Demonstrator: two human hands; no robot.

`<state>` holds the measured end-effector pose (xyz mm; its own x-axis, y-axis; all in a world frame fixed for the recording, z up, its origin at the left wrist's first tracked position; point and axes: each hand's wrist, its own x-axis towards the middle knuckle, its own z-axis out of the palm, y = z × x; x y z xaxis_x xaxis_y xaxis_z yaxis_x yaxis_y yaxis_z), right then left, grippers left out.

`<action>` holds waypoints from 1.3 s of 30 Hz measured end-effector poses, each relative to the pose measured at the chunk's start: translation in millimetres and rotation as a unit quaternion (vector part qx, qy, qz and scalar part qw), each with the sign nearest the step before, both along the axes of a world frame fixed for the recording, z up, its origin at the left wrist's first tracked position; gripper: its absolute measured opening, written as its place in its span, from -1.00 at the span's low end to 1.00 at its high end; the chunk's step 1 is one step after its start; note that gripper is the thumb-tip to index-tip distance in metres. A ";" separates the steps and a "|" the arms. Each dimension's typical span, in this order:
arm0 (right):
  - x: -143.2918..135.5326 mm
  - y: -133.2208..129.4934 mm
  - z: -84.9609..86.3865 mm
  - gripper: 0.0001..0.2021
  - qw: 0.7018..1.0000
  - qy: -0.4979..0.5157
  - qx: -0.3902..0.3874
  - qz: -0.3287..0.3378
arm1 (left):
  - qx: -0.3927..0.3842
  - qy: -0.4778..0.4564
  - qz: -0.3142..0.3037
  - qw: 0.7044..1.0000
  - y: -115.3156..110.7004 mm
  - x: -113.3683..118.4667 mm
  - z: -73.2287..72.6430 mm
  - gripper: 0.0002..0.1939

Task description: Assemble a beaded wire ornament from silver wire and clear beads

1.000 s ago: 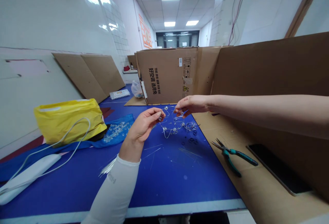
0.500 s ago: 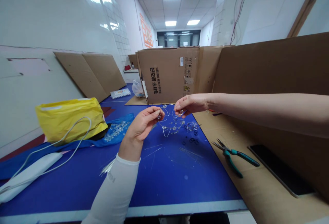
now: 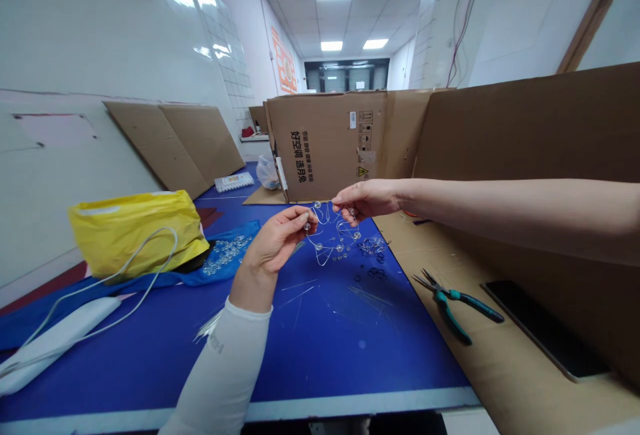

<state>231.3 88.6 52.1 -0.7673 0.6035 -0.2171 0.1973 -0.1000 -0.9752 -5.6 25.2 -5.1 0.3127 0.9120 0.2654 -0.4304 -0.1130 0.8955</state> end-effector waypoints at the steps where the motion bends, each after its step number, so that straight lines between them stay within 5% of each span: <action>1: -0.1 -0.1 0.2 -0.75 1.000 0.000 0.000 0.001 | 0.000 -0.001 -0.001 1.000 0.1 -0.1 -0.2 -0.80; 39: -1.8 3.5 5.4 -0.74 0.999 -0.031 -0.029 -0.001 | -0.008 -0.007 -0.002 1.000 2.1 -0.6 -0.6 -0.82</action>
<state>229.4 92.1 57.4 -0.7497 0.5901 -0.2994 0.2575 -0.1567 -0.9535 -6.2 27.3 -5.7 0.3124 0.9150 0.2552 -0.4427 -0.0974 0.8914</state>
